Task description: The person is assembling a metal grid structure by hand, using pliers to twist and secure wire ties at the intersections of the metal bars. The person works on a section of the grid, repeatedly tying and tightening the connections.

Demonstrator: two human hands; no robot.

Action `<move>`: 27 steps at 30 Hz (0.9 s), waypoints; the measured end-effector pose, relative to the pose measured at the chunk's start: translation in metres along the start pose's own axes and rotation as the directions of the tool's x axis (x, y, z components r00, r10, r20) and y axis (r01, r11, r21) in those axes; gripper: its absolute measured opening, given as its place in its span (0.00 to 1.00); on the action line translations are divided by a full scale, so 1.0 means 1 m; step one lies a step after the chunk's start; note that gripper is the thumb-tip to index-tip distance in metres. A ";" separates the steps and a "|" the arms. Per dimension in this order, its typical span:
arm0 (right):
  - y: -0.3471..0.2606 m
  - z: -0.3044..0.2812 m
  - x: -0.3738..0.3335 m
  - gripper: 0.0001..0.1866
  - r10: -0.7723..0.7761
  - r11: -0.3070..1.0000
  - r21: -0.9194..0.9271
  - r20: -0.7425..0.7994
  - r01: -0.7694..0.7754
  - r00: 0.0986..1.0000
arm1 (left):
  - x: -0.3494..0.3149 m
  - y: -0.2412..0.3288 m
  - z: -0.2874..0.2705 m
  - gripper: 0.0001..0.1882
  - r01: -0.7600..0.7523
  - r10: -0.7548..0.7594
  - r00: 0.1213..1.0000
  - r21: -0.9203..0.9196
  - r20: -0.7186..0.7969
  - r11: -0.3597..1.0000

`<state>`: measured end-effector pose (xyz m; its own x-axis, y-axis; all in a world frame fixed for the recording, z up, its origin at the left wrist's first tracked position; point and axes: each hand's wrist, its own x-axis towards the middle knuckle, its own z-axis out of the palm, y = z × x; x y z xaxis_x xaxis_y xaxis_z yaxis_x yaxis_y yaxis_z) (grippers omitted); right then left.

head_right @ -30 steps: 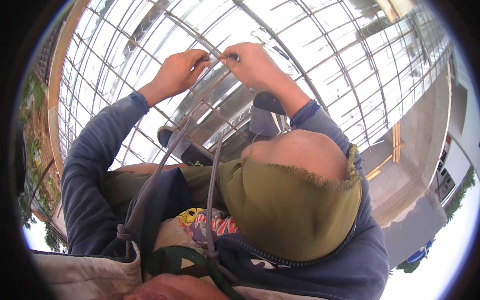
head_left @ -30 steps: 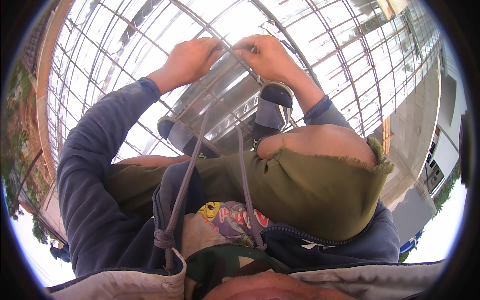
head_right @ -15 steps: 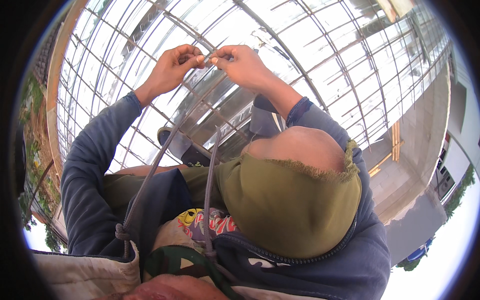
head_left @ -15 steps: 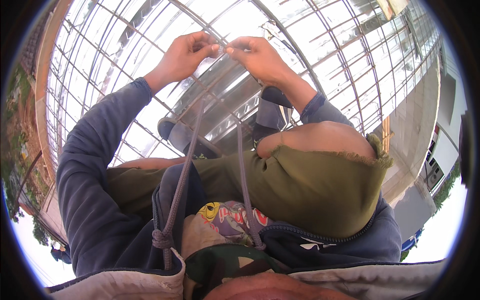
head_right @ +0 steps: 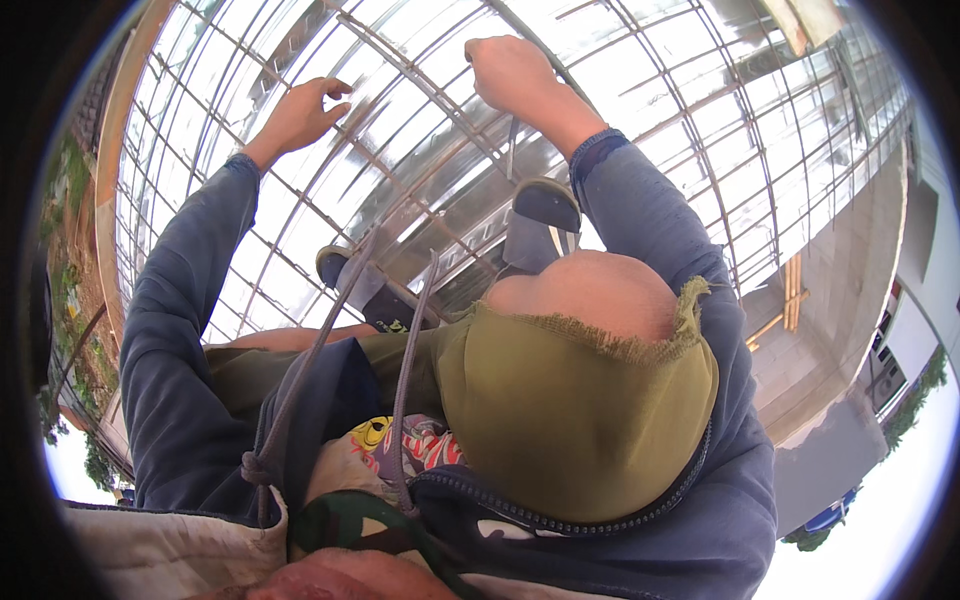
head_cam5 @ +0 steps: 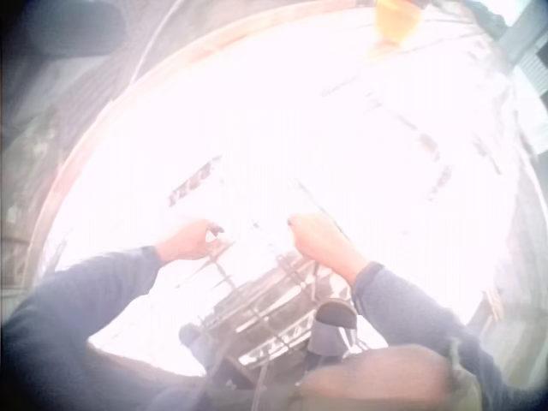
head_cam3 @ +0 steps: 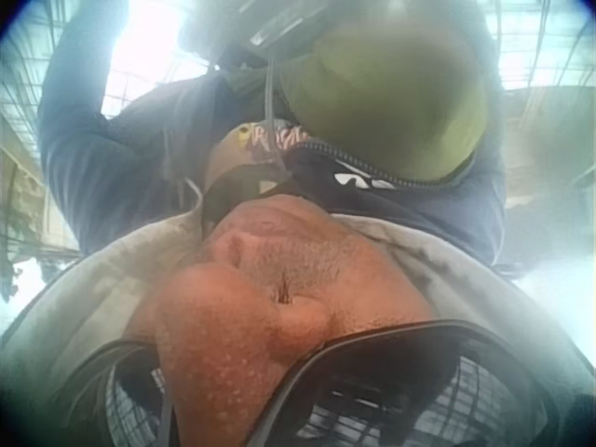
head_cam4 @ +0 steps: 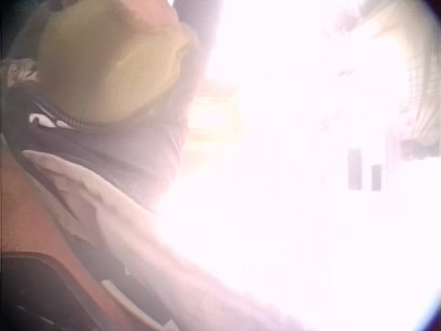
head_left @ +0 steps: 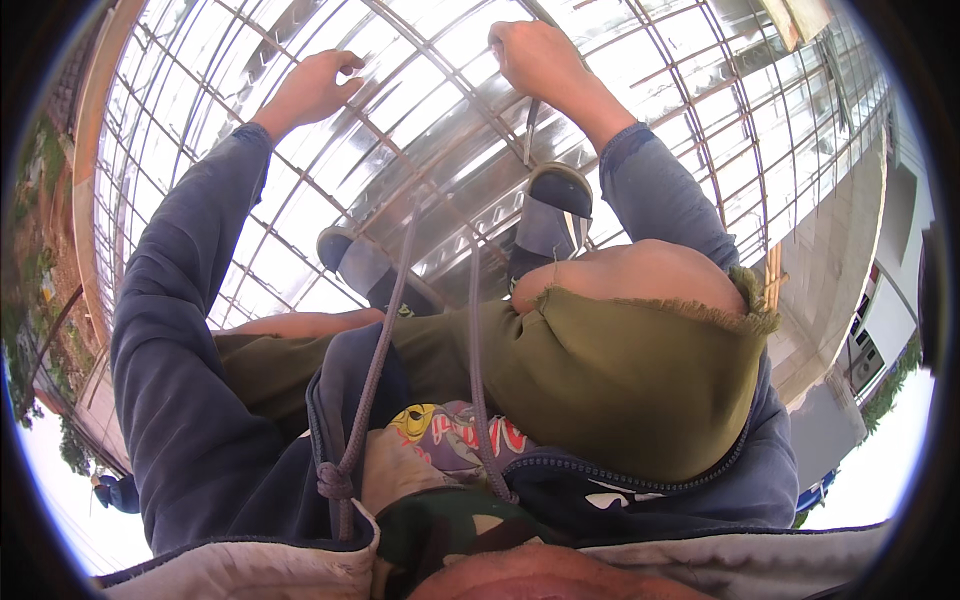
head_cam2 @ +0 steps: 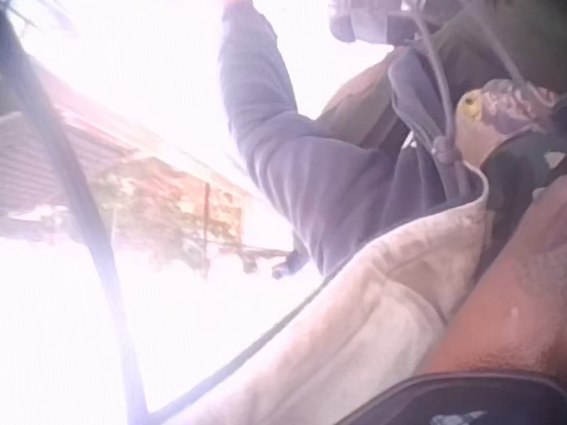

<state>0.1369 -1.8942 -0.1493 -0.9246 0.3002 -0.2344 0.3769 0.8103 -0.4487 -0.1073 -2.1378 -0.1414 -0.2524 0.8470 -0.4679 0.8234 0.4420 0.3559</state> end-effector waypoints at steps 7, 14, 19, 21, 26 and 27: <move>-0.016 0.046 0.044 0.12 -0.167 0.979 0.103 -0.092 0.176 0.982 | 0.024 0.023 0.035 0.21 0.021 -0.034 0.985 -0.078 -0.170 0.997; -0.028 0.048 0.044 0.12 0.043 0.962 0.270 -0.009 -0.039 0.999 | 0.025 0.040 0.059 0.18 0.059 -0.159 0.921 -0.277 -0.354 0.959; -0.025 0.053 0.043 0.10 -0.005 0.950 0.310 -0.082 0.030 0.997 | 0.040 0.036 0.049 0.15 0.028 -0.092 0.938 -0.191 -0.334 0.981; -0.023 0.052 0.043 0.10 0.048 0.931 0.364 -0.085 -0.014 0.995 | 0.042 0.040 0.047 0.14 -0.038 -0.017 0.931 -0.144 -0.366 0.989; -0.037 0.033 0.042 0.09 0.137 0.869 0.478 0.015 -0.127 0.990 | 0.040 0.039 0.048 0.09 -0.136 0.111 0.879 -0.020 -0.464 0.991; -0.035 0.035 0.041 0.09 0.129 0.864 0.487 0.027 -0.126 0.991 | 0.040 0.041 0.049 0.09 -0.118 0.104 0.884 -0.002 -0.456 0.993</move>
<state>0.0876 -1.9280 -0.1731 -0.8663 0.3888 -0.3137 0.4692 0.4177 -0.7780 -0.0592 -2.1000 -0.1851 -0.3690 0.9294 -0.0072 0.8465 0.3392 0.4104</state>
